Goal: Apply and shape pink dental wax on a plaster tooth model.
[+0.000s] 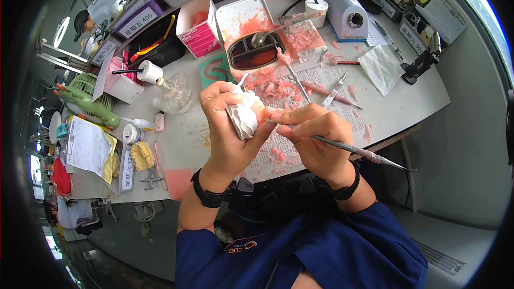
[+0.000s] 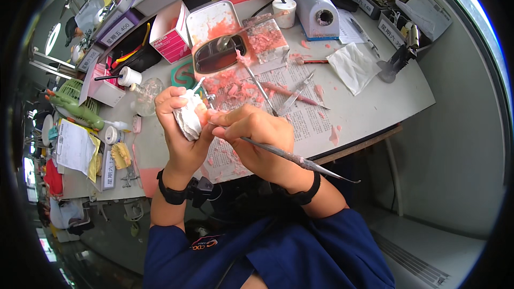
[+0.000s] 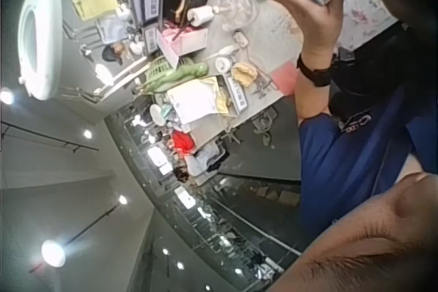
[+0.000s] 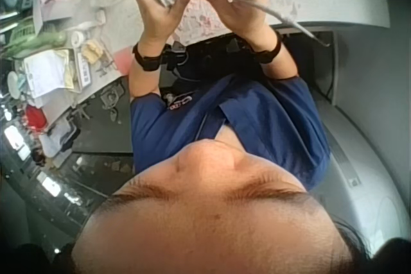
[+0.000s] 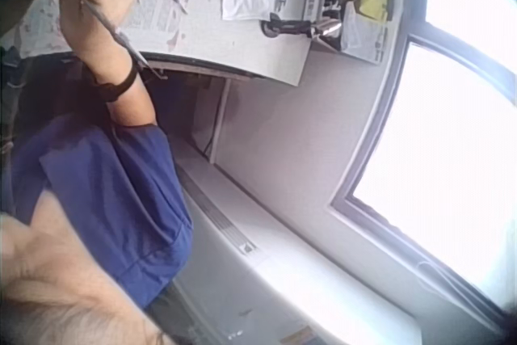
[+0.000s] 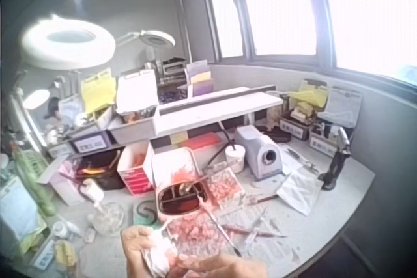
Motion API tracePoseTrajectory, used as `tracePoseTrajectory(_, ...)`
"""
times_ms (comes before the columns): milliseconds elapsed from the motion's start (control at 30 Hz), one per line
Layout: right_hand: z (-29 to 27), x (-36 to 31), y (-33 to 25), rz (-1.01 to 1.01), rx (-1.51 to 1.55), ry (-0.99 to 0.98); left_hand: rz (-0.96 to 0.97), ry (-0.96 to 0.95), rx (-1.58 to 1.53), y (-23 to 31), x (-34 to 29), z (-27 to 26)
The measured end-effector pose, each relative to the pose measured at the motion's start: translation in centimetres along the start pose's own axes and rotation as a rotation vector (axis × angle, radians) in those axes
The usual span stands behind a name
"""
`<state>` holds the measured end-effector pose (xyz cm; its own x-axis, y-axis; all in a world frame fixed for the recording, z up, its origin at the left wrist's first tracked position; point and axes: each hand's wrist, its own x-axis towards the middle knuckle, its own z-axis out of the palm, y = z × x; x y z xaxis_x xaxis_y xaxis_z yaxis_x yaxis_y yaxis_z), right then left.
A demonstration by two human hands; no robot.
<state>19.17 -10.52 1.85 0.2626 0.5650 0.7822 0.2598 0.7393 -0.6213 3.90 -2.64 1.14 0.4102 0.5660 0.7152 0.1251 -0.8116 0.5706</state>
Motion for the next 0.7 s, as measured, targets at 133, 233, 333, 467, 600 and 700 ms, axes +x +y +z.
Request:
tracePoseTrajectory(133,0.3,-0.1,0.0,-0.012,-0.039,0.021,-0.007,0.000,-0.008,0.0,-0.2,0.0)
tracePoseTrajectory(233,0.4,-0.4,0.2,-0.016,-0.021,0.038,-0.023,0.002,-0.038,-0.1,-0.3,0.1)
tracePoseTrajectory(333,0.4,-0.5,0.3,-0.020,-0.022,0.037,-0.019,-0.003,-0.042,-0.2,-0.3,0.1)
tracePoseTrajectory(467,0.8,-0.1,-0.2,-0.061,-0.038,0.067,-0.015,-0.003,-0.031,-0.1,-0.2,0.1)
tracePoseTrajectory(600,0.8,0.0,0.3,-0.252,-0.192,0.060,0.004,-0.029,0.021,0.1,-0.1,0.2)
tracePoseTrajectory(700,-0.5,-0.2,0.4,0.022,0.207,0.098,-0.043,-0.017,-0.035,0.0,-0.1,0.2)
